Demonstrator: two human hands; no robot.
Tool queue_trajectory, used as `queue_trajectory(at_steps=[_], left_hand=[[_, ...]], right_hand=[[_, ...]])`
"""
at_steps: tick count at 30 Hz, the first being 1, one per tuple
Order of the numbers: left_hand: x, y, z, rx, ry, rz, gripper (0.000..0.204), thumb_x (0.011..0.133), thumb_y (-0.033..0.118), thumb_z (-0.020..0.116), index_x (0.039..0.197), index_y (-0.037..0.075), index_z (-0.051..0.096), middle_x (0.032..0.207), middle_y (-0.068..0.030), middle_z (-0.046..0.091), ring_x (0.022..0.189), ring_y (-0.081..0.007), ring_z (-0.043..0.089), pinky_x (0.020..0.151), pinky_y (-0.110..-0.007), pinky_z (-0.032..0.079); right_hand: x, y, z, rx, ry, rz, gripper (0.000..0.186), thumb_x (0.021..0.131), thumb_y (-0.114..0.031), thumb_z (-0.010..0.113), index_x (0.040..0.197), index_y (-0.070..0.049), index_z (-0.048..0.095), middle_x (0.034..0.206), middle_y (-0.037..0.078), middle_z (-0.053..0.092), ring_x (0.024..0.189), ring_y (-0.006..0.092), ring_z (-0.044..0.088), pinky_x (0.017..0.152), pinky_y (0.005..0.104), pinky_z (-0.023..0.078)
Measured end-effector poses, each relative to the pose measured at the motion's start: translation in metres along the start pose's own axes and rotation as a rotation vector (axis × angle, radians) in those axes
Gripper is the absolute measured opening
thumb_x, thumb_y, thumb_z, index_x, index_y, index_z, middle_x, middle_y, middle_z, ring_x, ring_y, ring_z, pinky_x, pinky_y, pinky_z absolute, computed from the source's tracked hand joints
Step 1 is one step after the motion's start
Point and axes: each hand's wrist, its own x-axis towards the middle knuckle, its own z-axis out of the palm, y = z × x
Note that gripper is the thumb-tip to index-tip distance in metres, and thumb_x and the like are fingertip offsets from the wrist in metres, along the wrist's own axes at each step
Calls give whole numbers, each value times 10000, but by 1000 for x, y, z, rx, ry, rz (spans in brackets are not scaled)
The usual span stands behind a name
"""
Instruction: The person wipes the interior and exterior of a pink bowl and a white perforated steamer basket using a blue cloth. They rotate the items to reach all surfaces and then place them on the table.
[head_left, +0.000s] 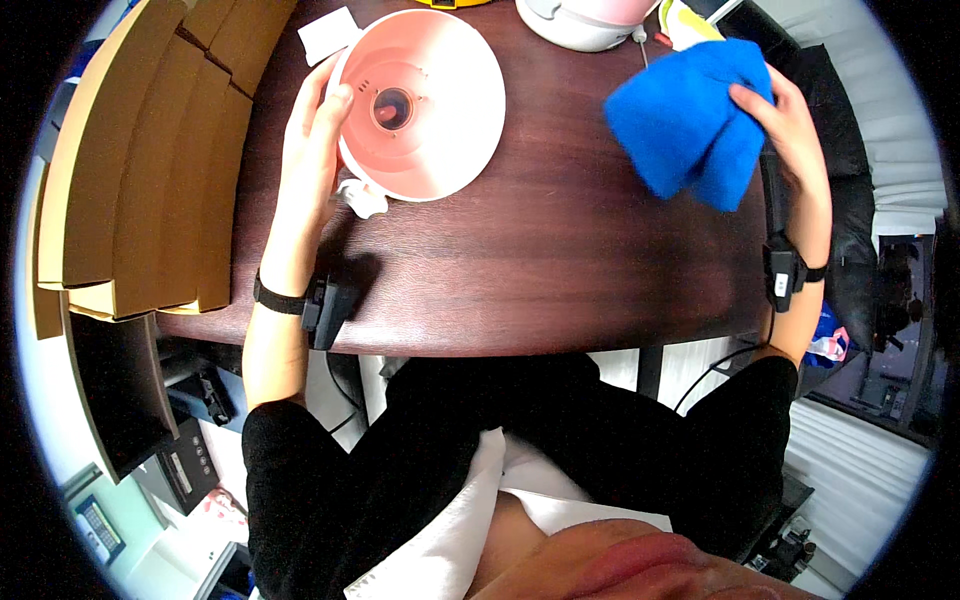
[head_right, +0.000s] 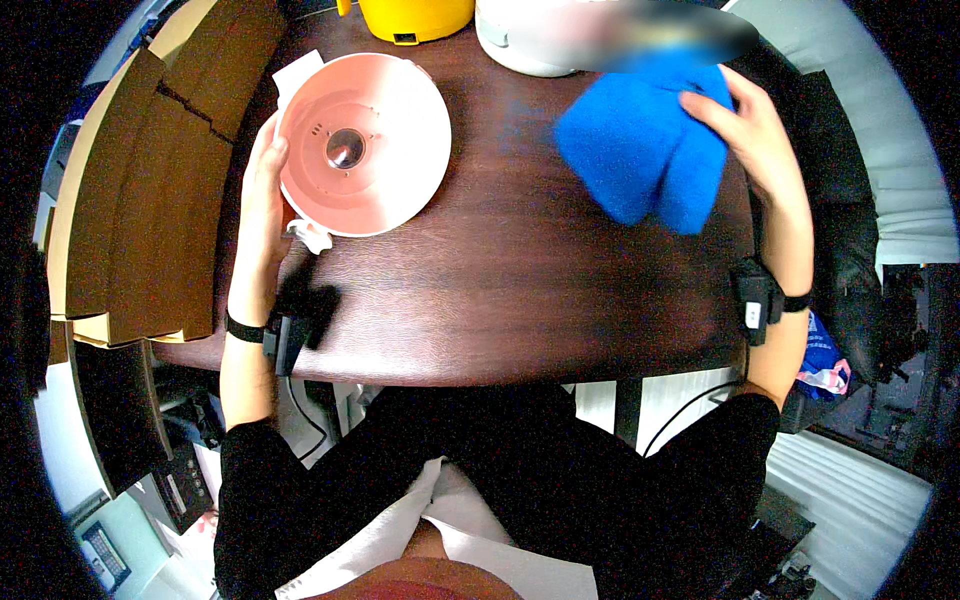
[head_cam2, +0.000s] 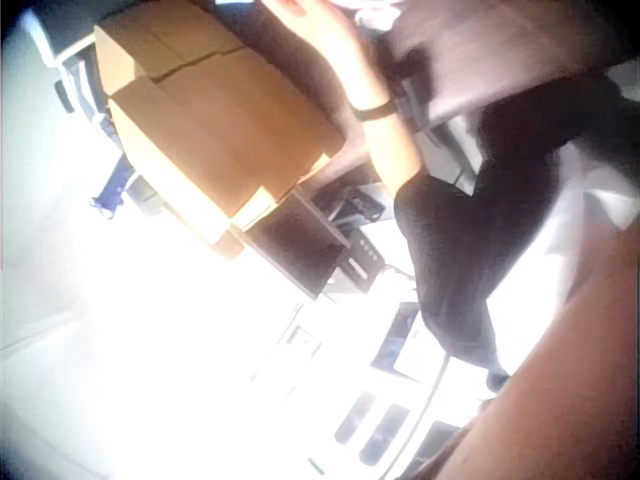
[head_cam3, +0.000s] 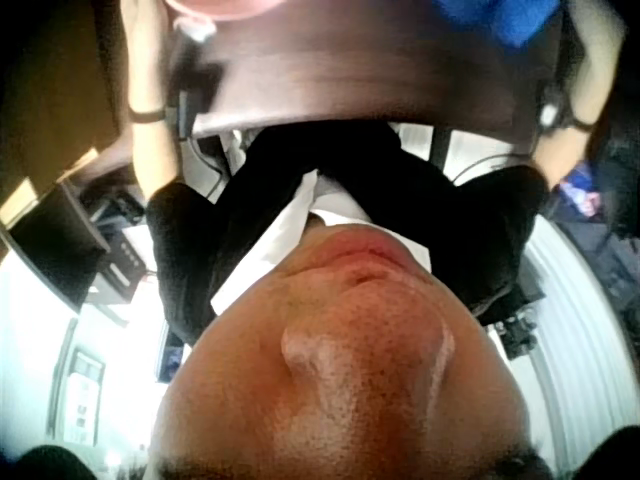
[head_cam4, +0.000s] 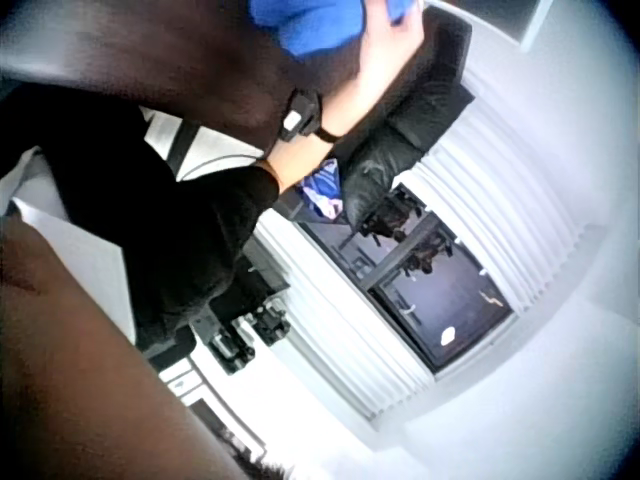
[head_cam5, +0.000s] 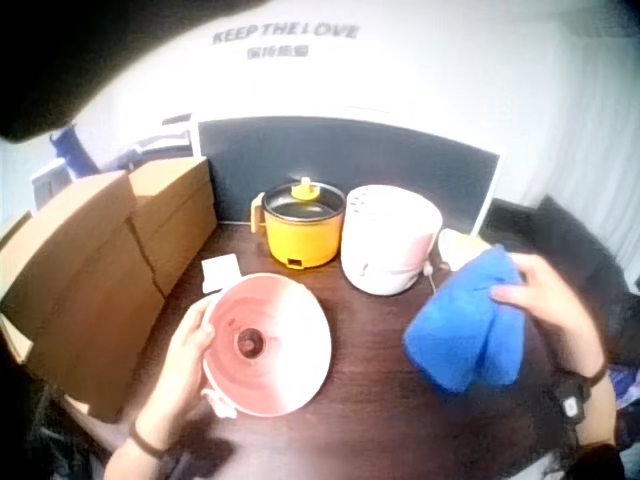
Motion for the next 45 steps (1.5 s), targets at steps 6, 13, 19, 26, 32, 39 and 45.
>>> queue_trajectory(at_steps=[6, 13, 19, 26, 32, 39, 45], left_hand=[[-2, 1, -1, -2, 3, -1, 508, 929, 326, 562, 1344, 48, 470, 1271, -128, 551, 1168, -183, 529, 998, -319, 415], [-4, 1, 3, 13, 10, 18, 514, 931, 334, 557, 1347, 46, 469, 1263, -131, 554, 1165, -184, 532, 997, -319, 415], [-2, 3, 3, -30, 13, -32, 497, 942, 311, 537, 1354, 42, 463, 1272, -131, 551, 1163, -182, 534, 989, -312, 421], [-8, 5, 0, 7, -1, 12, 478, 942, 282, 548, 1344, 36, 468, 1226, -112, 582, 1110, -161, 562, 945, -296, 452], [-6, 3, 5, -43, -23, 7, 468, 948, 284, 534, 1341, 37, 471, 1218, -117, 583, 1104, -162, 567, 944, -296, 454], [-5, 4, 4, -14, -18, -4, 455, 958, 294, 507, 1338, 44, 483, 1249, -115, 574, 1144, -171, 551, 972, -303, 435], [-5, 5, 3, -16, -9, -17, 459, 955, 292, 511, 1340, 44, 481, 1256, -122, 569, 1165, -173, 535, 998, -310, 411]], right_hand=[[-15, 33, -59, -545, 101, -3, 405, 859, -161, 575, 1208, 43, 541, 1134, 153, 619, 1016, 220, 596, 921, 320, 440], [-41, 91, -139, -754, -340, 465, 496, 804, -63, 580, 1286, 27, 504, 1173, 198, 629, 1094, 283, 595, 980, 362, 430], [-43, 99, -177, -887, 369, 229, 455, 831, -288, 651, 1182, -9, 574, 972, 179, 671, 922, 241, 648, 811, 360, 488], [-38, 29, 27, -857, 418, -156, 445, 744, -40, 654, 1179, -21, 562, 1055, 177, 584, 975, 334, 593, 868, 389, 480], [-73, 14, 147, -843, -173, -358, 435, 706, -122, 677, 1116, -31, 561, 992, 139, 560, 946, 328, 538, 799, 432, 457], [-47, -11, 94, -462, -501, -146, 405, 803, -282, 694, 1096, -29, 576, 1009, 170, 599, 963, 339, 596, 810, 417, 491], [-23, 42, 73, -1081, -94, 150, 471, 881, -446, 573, 1001, 6, 619, 903, 207, 656, 850, 388, 643, 778, 427, 515]])
